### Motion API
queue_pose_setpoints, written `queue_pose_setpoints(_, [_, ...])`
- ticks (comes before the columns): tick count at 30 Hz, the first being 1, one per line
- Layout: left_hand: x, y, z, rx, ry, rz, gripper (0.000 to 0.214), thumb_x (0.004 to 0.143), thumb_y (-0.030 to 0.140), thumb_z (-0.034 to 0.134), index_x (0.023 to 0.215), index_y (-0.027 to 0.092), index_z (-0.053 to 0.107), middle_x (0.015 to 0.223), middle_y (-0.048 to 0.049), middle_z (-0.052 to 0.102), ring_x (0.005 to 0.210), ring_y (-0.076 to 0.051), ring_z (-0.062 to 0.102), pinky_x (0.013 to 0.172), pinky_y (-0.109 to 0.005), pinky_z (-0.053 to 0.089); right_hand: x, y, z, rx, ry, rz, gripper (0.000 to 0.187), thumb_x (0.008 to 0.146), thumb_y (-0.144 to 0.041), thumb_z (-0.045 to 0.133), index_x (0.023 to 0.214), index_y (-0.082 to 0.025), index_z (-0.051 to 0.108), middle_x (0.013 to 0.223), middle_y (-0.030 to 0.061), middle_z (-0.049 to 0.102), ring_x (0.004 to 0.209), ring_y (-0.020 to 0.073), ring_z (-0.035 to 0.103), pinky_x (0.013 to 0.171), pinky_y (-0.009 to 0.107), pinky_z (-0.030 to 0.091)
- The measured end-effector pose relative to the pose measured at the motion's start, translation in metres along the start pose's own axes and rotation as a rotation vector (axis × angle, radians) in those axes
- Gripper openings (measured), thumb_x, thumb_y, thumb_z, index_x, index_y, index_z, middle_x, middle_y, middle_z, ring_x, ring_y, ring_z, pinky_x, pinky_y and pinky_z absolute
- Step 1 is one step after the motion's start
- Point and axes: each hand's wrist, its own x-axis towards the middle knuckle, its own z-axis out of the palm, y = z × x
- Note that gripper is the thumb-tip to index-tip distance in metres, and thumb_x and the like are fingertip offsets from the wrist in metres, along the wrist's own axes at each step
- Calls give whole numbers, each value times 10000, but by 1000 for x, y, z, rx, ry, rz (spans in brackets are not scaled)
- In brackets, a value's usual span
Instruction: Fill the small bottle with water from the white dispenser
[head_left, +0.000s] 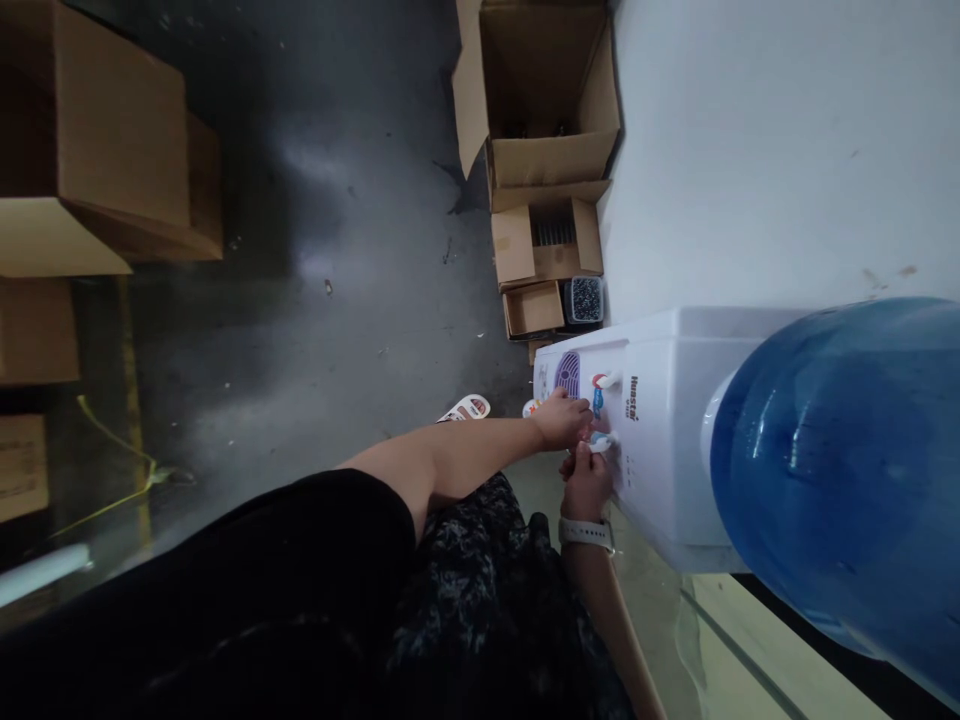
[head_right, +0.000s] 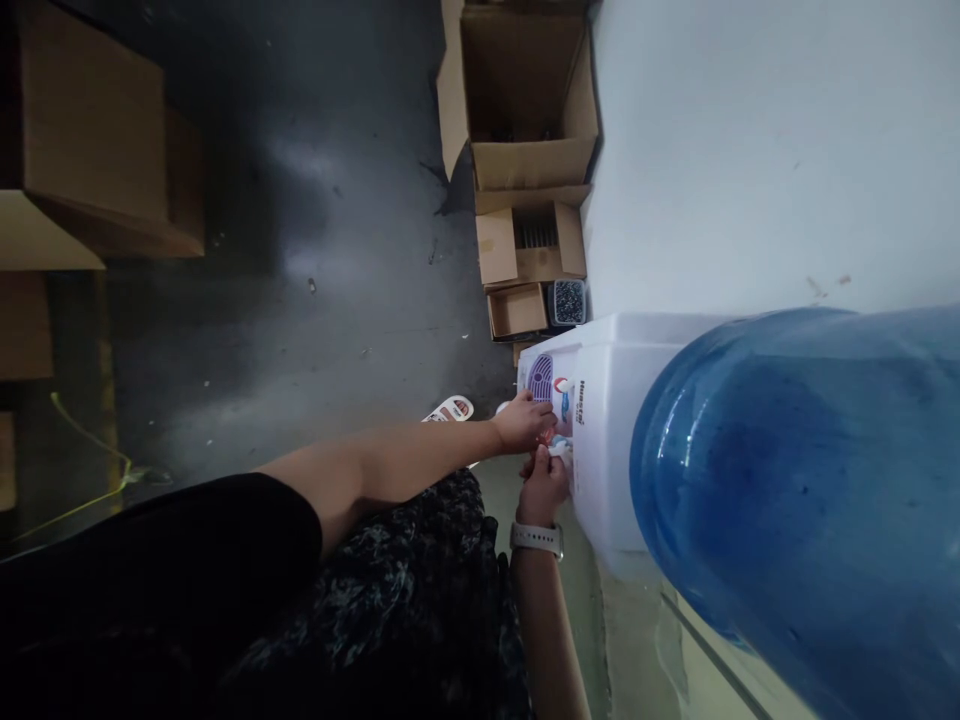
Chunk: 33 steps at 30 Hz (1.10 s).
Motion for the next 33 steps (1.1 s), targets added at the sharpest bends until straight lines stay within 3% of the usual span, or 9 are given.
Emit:
queue_pose_setpoints(12, [0, 1, 0, 3, 10, -8, 191, 894, 258, 542, 935, 130, 678, 977, -116, 662, 839, -235, 629, 795, -412, 340, 0, 5, 2, 43, 14, 36, 430, 832, -584, 631, 744, -167, 570, 507, -80, 505, 413, 74, 453, 427, 214, 361])
queue_pose_setpoints(23, [0, 1, 0, -1, -26, -12, 205, 907, 252, 518, 953, 126, 673, 1000, -120, 659, 856, -239, 626, 808, -422, 338, -1, 4, 2, 65, -20, 65, 308, 960, -396, 589, 784, -143, 578, 585, -76, 485, 460, 59, 450, 448, 188, 391])
queue_pose_setpoints(33, [1, 2, -1, -8, -31, -20, 215, 918, 254, 507, 949, 130, 679, 987, -113, 657, 867, -231, 625, 824, -412, 337, -2, 2, 1, 71, -43, 68, 282, 972, -372, 582, 815, -138, 587, 608, -74, 494, 464, 56, 449, 455, 187, 405])
